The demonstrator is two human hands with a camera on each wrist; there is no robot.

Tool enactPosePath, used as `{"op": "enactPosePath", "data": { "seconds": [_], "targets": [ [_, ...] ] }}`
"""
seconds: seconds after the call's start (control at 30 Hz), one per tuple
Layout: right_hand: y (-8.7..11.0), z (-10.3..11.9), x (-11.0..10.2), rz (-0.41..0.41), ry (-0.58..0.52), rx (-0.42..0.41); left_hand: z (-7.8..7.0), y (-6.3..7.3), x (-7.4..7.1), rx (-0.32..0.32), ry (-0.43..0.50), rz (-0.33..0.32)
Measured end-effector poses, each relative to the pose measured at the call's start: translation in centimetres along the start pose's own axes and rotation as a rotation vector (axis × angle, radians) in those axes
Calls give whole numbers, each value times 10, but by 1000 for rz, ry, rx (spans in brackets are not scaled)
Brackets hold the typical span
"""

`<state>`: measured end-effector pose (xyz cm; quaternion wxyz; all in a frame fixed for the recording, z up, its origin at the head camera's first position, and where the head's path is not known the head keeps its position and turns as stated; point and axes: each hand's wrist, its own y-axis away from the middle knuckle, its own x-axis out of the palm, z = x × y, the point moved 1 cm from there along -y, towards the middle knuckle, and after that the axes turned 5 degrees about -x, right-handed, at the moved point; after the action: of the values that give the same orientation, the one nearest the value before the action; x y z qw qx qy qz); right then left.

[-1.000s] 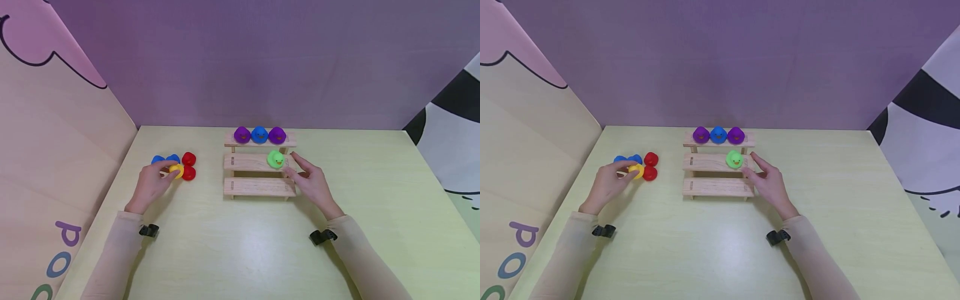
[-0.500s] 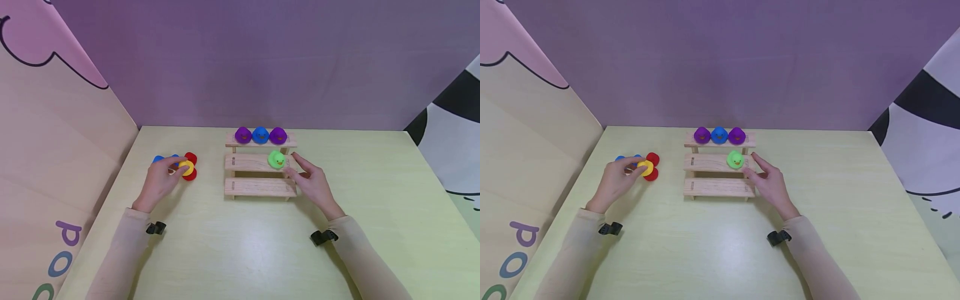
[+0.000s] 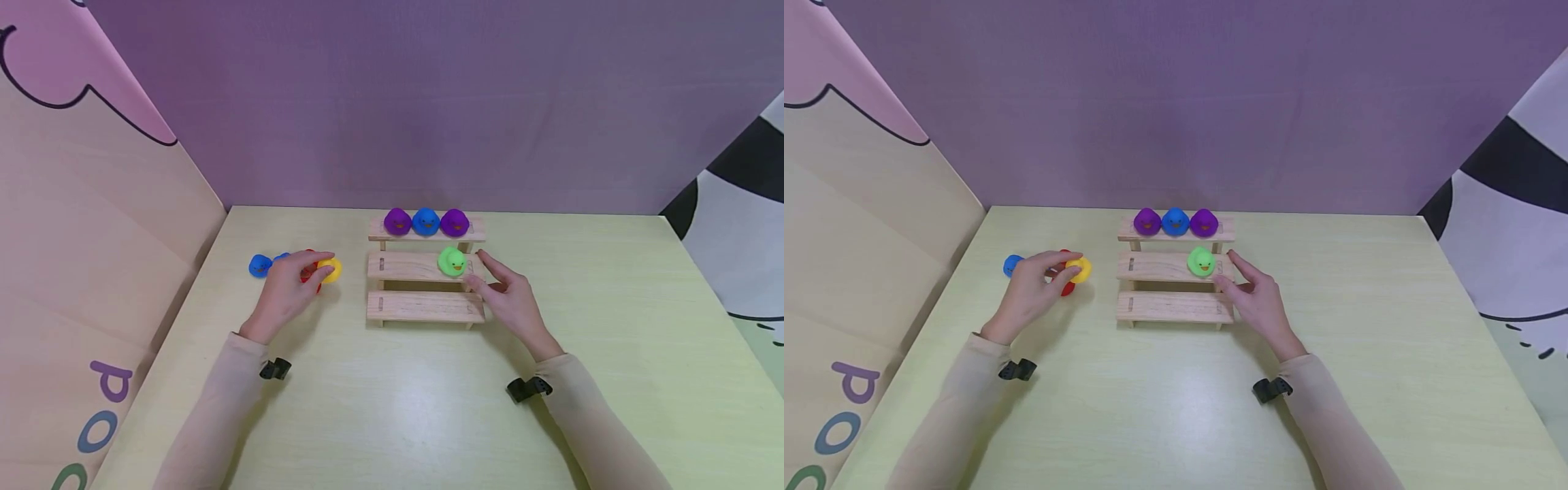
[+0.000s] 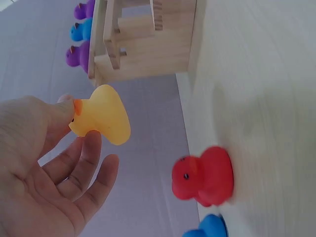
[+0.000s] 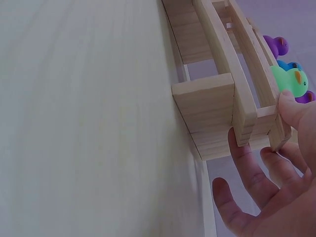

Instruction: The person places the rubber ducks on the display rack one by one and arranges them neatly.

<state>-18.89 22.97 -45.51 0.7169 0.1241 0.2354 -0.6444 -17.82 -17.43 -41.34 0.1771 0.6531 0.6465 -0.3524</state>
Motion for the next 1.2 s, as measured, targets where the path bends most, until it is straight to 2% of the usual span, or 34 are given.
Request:
{"op": "enactPosePath", "data": {
  "seconds": [0.33, 0.63, 1.03, 1.2],
  "targets": [
    [1, 0, 0, -4, -2, -15, -20, -7, 15, 23, 23, -22],
    [1, 0, 0, -2, -8, -21, -38, -12, 28, 34, 87, -74],
    [0, 1, 1, -7, 5, -25, -54, -17, 48, 31, 134, -11],
    [0, 2, 1, -7, 2, -21, -61, -21, 57, 52, 149, -1]
  ]
}}
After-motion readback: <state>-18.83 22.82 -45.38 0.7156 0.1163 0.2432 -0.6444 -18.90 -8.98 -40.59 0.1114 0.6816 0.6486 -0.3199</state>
